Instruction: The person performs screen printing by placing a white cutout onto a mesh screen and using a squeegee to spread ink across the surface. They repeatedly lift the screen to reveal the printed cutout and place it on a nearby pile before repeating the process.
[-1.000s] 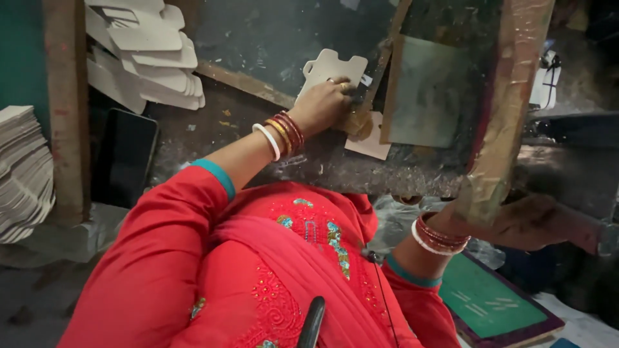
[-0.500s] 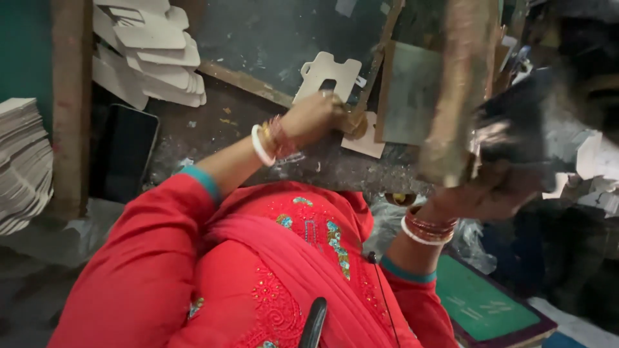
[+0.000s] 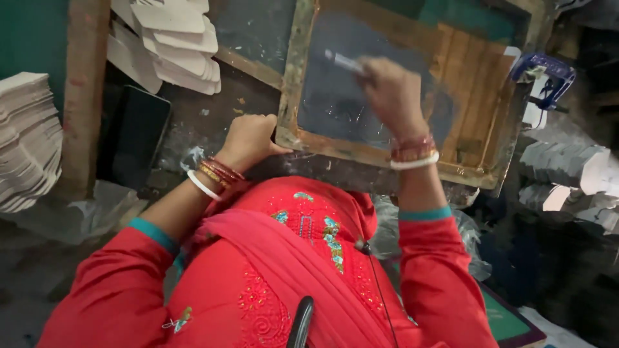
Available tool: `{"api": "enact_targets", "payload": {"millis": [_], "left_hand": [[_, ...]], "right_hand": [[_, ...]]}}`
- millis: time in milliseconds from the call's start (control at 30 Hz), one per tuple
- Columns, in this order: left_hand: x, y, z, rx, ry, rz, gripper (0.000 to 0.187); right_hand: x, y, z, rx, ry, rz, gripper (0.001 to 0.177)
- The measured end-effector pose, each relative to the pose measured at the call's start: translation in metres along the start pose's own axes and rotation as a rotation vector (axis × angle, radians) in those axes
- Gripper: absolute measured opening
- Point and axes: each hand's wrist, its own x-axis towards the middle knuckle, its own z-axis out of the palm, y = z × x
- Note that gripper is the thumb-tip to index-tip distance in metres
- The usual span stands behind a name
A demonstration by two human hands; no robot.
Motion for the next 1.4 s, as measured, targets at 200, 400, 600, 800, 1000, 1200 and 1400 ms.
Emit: {"api": "enact_targets", "payload": {"millis": [200,400,600,800,1000,1200,1400], "left_hand": [[0.005,0.009,-0.023,0.052,-0.043,-0.046,0.068],[0.012,0.001,-0.016,0.076,-0.077,-0.031,0.067],[0.011,0.004,-0.021,0.079,-0.05,-0.03,0.071],[-0.011,0.027,-0.042,-0.571,-0.031,-0.143,0.054],[0.025,0.087,-0.117,-1.203,0.003,0.671,0.044],[0.172,0.038,0.001,0.087,0.417,0.209,0.03],[0.23,0.018,0.063,-0.195,0.502,0.074,0.016]], "right_hand": [[0.022,0.031,0.037,0.116,0.031,-0.02,0.038],[-0.05,-0.033,0.048,0.027,-0.029,0.074,0.049],[-0.099,-0.063,0.04,0.081,-0.024,0.07,0.05],[-0.116,-0.069,0.021,0.215,0.365,0.16,0.031],[-0.149,-0.013,0.0,0.281,0.969,0.125,0.021],[-0.252,0.125,0.006,-0.286,1.237,0.81,0.05],[-0.201,0.069,-0.051,-0.201,1.215,0.043,0.062]]}}
